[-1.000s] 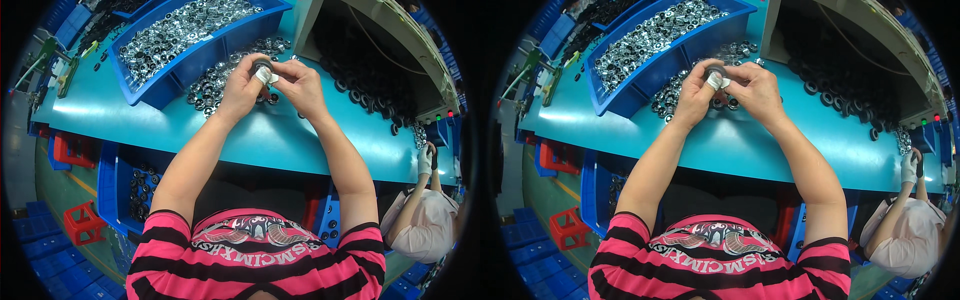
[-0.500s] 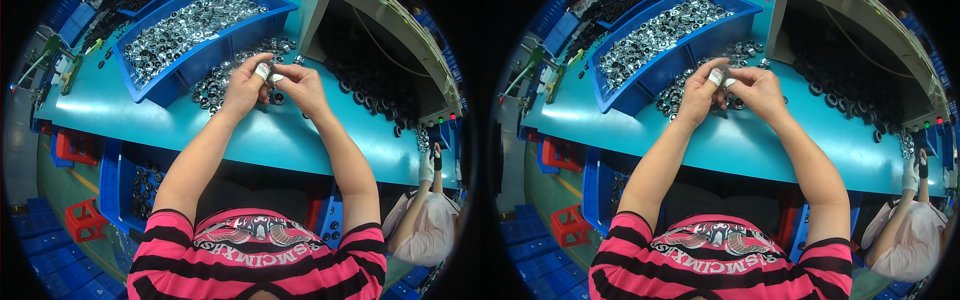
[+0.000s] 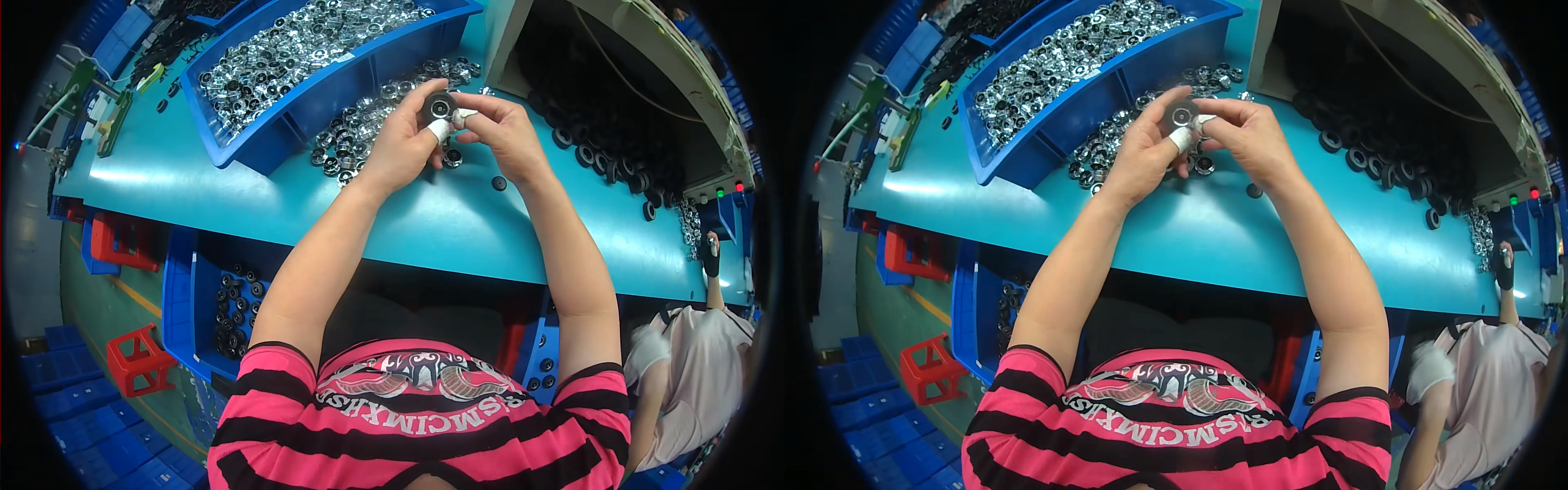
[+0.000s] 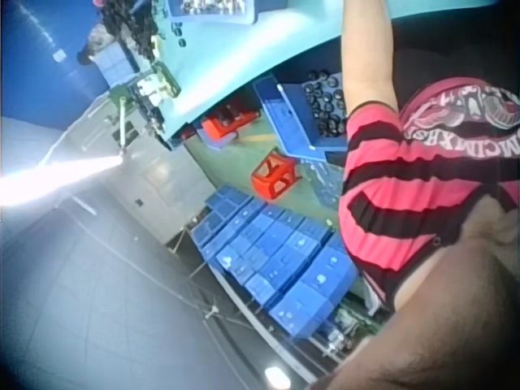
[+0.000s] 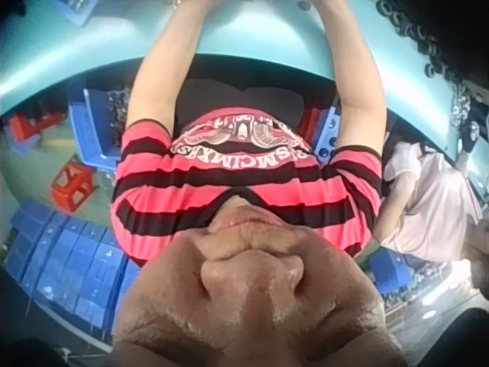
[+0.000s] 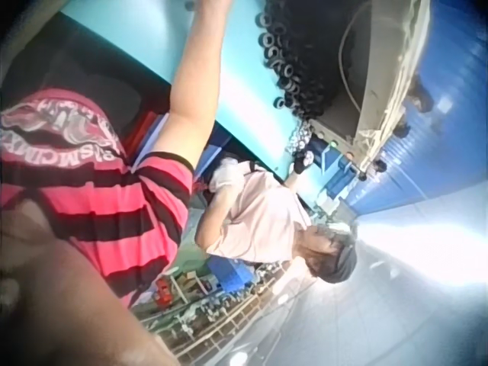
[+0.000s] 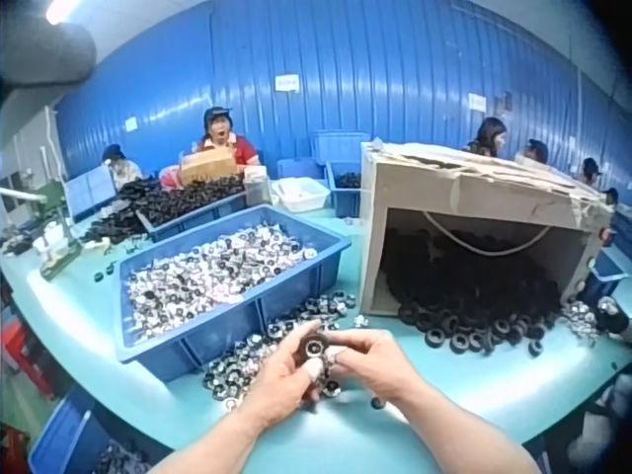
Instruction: Assembling metal rings and plastic components into toy parts at a factory workbench.
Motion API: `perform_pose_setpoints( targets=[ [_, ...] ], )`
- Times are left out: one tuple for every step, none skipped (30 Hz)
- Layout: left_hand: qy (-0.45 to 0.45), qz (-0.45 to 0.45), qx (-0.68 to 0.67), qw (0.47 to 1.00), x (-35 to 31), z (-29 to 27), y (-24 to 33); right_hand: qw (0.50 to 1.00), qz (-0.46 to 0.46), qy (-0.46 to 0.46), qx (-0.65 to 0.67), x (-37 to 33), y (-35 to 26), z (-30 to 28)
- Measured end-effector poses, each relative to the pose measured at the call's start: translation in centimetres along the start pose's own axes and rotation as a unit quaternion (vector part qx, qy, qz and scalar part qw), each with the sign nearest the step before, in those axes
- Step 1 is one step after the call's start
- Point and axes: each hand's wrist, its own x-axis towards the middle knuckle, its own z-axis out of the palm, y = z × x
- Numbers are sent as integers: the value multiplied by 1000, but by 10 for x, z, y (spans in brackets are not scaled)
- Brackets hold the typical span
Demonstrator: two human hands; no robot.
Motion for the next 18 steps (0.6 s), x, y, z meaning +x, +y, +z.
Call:
perform_pose_setpoints(
  targets=[
    [4,7,24,1000,0,0,-2,1000,-2,2,-4,0,0,1],
    [5,14,51,999,0,0,-3,1000,-6,7,-19,0,0,1],
    [7,22,78,997,-1,1,-4,999,-10,12,-33,0,2,2],
    [7,29,105,994,-1,2,-5,999,-14,19,-49,-1,3,2],
    [12,53,140,989,-2,3,-7,998,-9,29,-59,-1,4,2],
    [16,76,175,982,-2,4,-8,997,-4,39,-70,-1,4,1],
    [20,99,210,972,-3,6,-7,996,1,48,-80,0,4,1],
    [20,96,205,974,-4,7,-6,995,-6,50,-87,0,6,1],
    [19,93,199,975,-6,8,-3,994,-13,52,-93,1,9,0],
    [19,91,194,977,-6,9,-1,993,-21,52,-100,2,11,0],
    [22,101,188,977,-6,10,-2,993,-27,54,-99,2,11,1],
    [25,112,183,977,-5,10,-4,993,-32,55,-97,2,10,2],
    [28,122,176,976,-5,10,-6,993,-38,57,-96,2,10,2],
    [27,124,196,972,-5,10,-6,993,-36,53,-94,1,9,2],
    [25,126,216,968,-5,10,-6,994,-34,48,-93,1,8,2],
    [24,123,214,969,-5,9,-7,994,-33,43,-91,1,7,3],
    [24,121,212,970,-5,8,-7,996,-31,34,-78,1,8,2],
    [23,114,188,975,-4,6,-10,997,-30,25,-64,2,9,2]
  ],
)
